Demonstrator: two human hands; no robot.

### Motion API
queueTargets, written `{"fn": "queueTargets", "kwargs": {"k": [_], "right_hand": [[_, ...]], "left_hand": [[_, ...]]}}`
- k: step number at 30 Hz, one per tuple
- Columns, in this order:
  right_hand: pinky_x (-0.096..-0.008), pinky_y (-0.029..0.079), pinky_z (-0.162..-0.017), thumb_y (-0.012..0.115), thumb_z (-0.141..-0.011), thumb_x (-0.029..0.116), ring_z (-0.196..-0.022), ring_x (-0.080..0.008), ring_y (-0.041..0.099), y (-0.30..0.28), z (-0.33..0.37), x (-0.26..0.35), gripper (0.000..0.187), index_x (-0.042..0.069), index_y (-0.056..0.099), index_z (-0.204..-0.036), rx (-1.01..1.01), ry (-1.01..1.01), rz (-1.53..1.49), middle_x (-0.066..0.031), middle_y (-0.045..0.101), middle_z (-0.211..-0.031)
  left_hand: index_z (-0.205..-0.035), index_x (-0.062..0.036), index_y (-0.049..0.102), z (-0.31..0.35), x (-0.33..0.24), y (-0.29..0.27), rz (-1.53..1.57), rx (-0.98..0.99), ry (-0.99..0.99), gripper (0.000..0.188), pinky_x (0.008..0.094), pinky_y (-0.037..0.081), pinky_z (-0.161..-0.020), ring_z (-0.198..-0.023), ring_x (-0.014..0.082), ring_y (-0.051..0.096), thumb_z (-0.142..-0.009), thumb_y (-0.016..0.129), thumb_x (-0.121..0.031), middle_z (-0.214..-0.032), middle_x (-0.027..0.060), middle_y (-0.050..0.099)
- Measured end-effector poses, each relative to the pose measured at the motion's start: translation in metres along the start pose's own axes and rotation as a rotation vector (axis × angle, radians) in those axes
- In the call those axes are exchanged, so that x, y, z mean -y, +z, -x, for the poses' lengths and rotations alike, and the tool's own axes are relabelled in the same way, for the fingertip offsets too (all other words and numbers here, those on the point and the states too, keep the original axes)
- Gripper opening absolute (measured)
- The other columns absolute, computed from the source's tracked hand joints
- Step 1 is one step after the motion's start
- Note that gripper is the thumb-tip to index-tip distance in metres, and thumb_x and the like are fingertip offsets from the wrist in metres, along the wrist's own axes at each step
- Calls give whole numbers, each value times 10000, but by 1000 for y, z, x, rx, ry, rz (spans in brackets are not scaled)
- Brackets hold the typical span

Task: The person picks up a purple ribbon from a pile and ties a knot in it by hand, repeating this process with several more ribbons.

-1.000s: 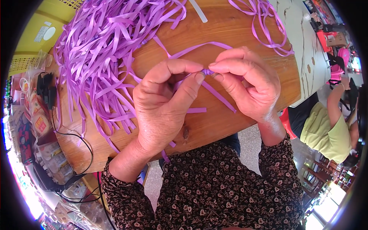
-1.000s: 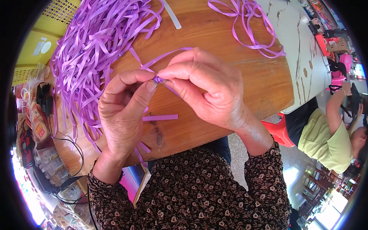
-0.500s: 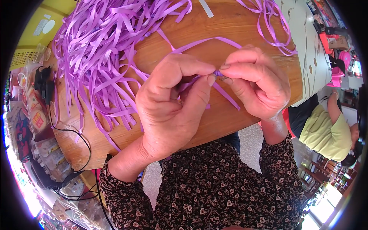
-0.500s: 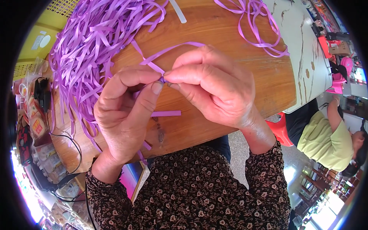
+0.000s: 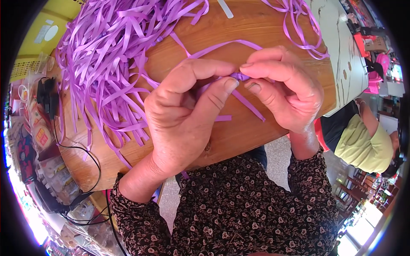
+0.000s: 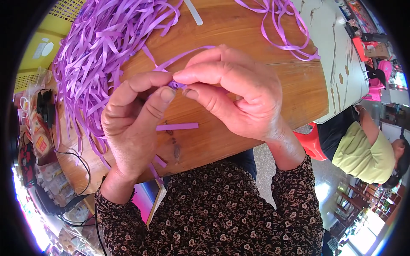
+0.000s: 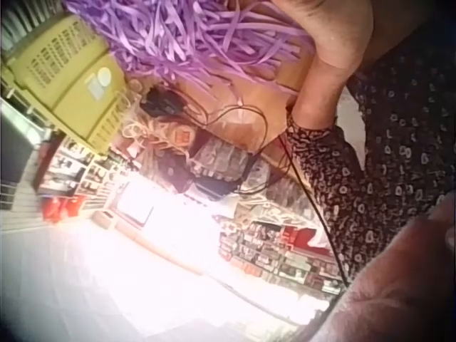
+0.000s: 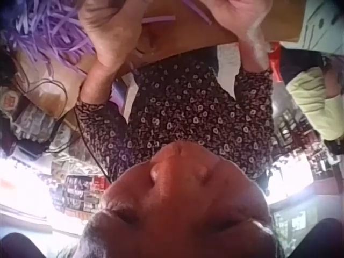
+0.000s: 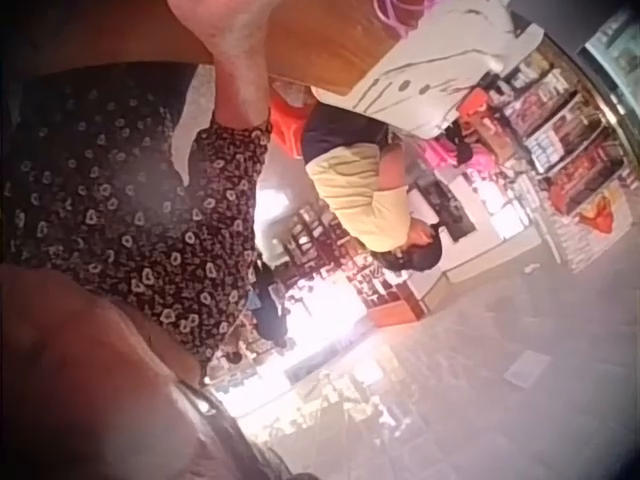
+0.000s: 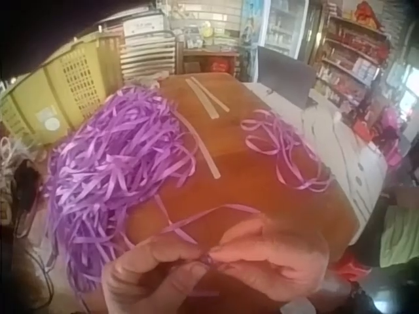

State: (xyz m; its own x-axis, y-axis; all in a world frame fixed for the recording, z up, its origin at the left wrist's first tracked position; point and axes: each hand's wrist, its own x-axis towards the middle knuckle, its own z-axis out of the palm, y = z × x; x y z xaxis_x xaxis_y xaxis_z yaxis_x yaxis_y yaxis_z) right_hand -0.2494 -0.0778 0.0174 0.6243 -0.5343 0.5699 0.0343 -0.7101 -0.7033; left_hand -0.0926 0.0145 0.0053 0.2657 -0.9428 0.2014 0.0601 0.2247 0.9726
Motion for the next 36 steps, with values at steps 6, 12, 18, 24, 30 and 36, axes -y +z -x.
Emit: {"fn": "queueTargets", "kwargs": {"k": [6,12,18,24,30,36], "right_hand": [[-227,474,-663,668,-730,-111,-796,-157,604,0,-1,-1,238,-16,651,-947,16,-3,-12,-144,631,-933],[-198,460,-634,679,-721,-120,-794,-136,603,8,2,1,248,-1,649,-936,-159,134,-254,-134,630,-937],[-210,464,-612,664,-737,-122,-757,-136,606,-1,0,-2,229,-26,628,-941,-1,-26,24,-140,638,-898],[-220,469,-608,637,-777,-98,-733,-145,608,1,1,-6,176,-28,621,-937,-34,-74,59,-140,640,-874],[-223,483,-648,617,-794,-105,-745,-141,606,0,4,-2,173,-42,608,-955,-3,2,5,-152,623,-908],[-238,513,-680,578,-805,-138,-782,-154,614,0,7,-1,191,-61,592,-979,-58,77,-163,-172,594,-978]], "left_hand": [[-965,9,632,-3,5,1,-20,-29,34,128,140,416,-652,-734,7,498,-851,611,63,-869,-15,597],[-960,5,633,-3,1,4,59,-46,-64,118,151,401,-635,-711,13,471,-855,611,55,-862,-12,598],[-936,13,620,-4,2,0,-101,-6,28,105,169,400,-622,-697,34,479,-843,617,60,-826,6,592],[-1000,22,593,-3,6,-3,-215,57,142,119,173,412,-683,-771,53,514,-891,549,42,-874,16,582],[-989,28,592,-4,6,-5,-268,54,146,111,186,422,-725,-796,68,524,-888,550,47,-892,21,583],[-897,8,602,-8,6,-1,-180,-61,108,110,201,418,-587,-651,87,518,-812,637,68,-778,44,601]]}}
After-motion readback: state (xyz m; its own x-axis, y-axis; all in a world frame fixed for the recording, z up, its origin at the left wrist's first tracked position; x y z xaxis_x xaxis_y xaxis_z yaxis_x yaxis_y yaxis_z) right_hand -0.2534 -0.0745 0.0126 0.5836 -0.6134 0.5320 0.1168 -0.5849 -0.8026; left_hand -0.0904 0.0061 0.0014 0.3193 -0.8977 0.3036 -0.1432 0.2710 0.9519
